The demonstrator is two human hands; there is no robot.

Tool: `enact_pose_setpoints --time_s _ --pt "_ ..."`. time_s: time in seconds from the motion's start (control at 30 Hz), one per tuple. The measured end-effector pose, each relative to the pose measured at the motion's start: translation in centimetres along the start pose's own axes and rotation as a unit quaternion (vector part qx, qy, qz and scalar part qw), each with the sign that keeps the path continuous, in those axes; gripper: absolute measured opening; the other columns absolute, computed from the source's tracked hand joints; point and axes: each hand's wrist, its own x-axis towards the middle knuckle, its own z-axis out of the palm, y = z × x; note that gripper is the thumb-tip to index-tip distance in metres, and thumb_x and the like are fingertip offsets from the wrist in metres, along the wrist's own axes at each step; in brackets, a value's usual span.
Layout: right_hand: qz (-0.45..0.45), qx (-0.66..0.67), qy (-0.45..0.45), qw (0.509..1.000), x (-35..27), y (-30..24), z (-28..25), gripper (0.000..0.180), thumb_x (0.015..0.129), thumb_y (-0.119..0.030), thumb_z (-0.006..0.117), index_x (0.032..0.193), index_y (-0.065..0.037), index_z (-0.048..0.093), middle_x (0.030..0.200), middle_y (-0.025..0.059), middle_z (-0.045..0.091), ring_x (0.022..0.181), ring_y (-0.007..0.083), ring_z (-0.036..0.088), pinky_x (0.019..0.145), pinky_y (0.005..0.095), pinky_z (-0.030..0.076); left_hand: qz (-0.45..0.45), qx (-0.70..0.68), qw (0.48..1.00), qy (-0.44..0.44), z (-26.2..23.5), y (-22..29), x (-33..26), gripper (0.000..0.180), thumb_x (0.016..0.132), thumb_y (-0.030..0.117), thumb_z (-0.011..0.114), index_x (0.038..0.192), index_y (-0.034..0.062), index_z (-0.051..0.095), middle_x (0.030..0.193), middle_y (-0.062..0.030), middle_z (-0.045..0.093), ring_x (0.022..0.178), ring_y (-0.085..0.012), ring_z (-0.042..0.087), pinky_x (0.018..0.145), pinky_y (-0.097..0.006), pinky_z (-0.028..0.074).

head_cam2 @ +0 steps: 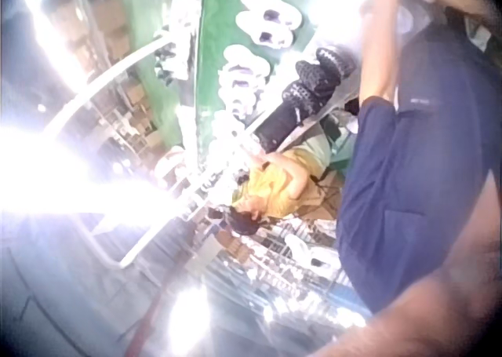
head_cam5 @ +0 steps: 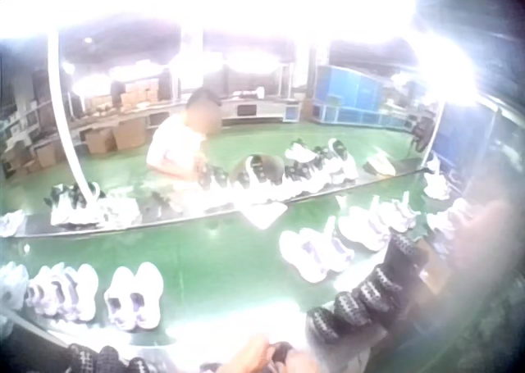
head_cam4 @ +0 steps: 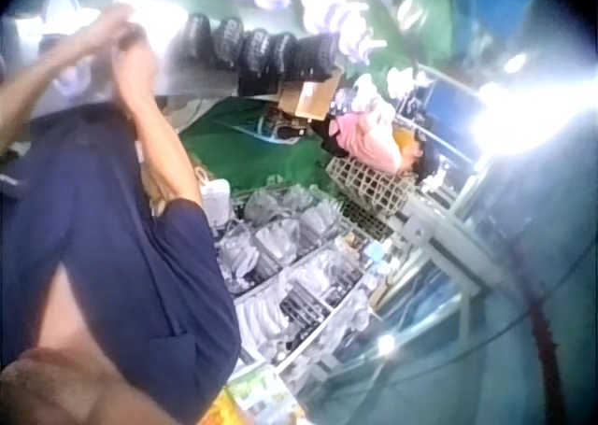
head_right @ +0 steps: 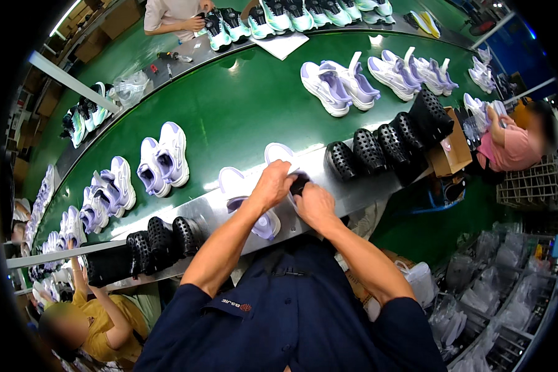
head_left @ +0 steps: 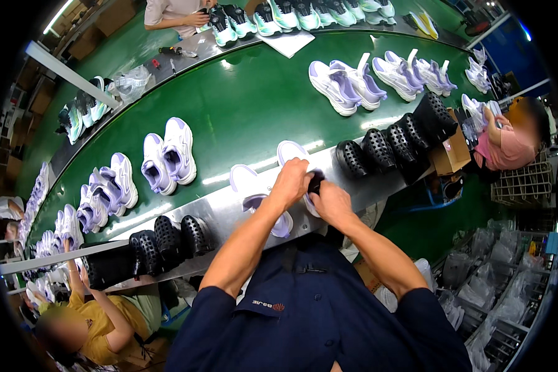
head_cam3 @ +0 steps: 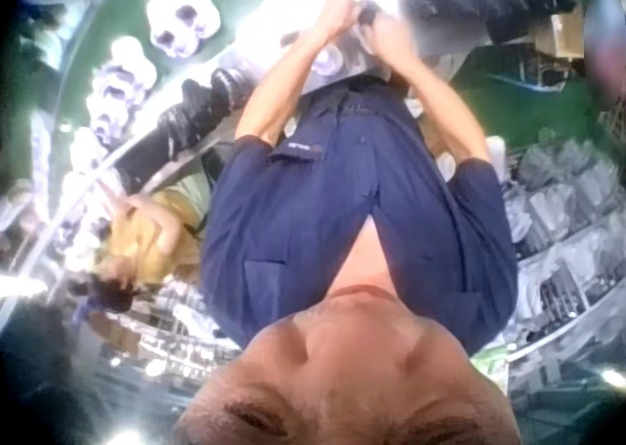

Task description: The person picks up several white and purple sneakers one by one from a conveyor belt, turns them over to check the soles and interiors, and places them back on the belt or a nearby rack.

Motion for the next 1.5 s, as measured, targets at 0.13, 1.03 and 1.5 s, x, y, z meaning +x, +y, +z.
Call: enact_pose_setpoints --time_s 0.13,1.03,1.5 --pt "-0.098 0.005 0.201 0.975 -1.2 4.2 0.4 0.041 0.084 -0.023 0.072 0.112 0.005 0.059 0.091 0.0234 0.068 0.089 0.0456 0.064 0.084 0.0467 0.052 -0.18 -0.027 0.983 0.035 0.4 3.4 -3.4 0.084 0.075 0.011 0.077 0.147 0.0062 0.034 0.08 -0.0247 0.065 0.082 -0.0462 0.064 0.076 -0.051 0.051" --pt "-0.053 -0.036 -0.079 0.995 -1.0 0.5 -1.6 0.029 0.085 -0.023 0.074 0.087 0.003 0.06 0.078 0.0249 0.068 0.073 0.0443 0.066 0.068 0.0493 0.053 -0.286 0.143 0.92 0.227 -8.1 3.6 -17.4 0.031 0.089 0.017 0.065 0.113 -0.0019 0.064 0.093 -0.0186 0.065 0.093 -0.0403 0.064 0.082 -0.046 0.053" --pt "-0.049 0.2 -0.263 0.943 -3.6 -12.0 0.7 0.019 0.092 -0.012 0.068 0.088 0.005 0.06 0.067 0.0081 0.063 0.058 0.0121 0.062 0.053 0.0275 0.049 -0.508 0.44 0.693 0.262 -28.9 -5.2 -41.1 0.049 0.076 0.025 0.081 0.114 -0.0004 0.064 0.107 -0.0175 0.065 0.103 -0.0371 0.06 0.087 -0.047 0.05"
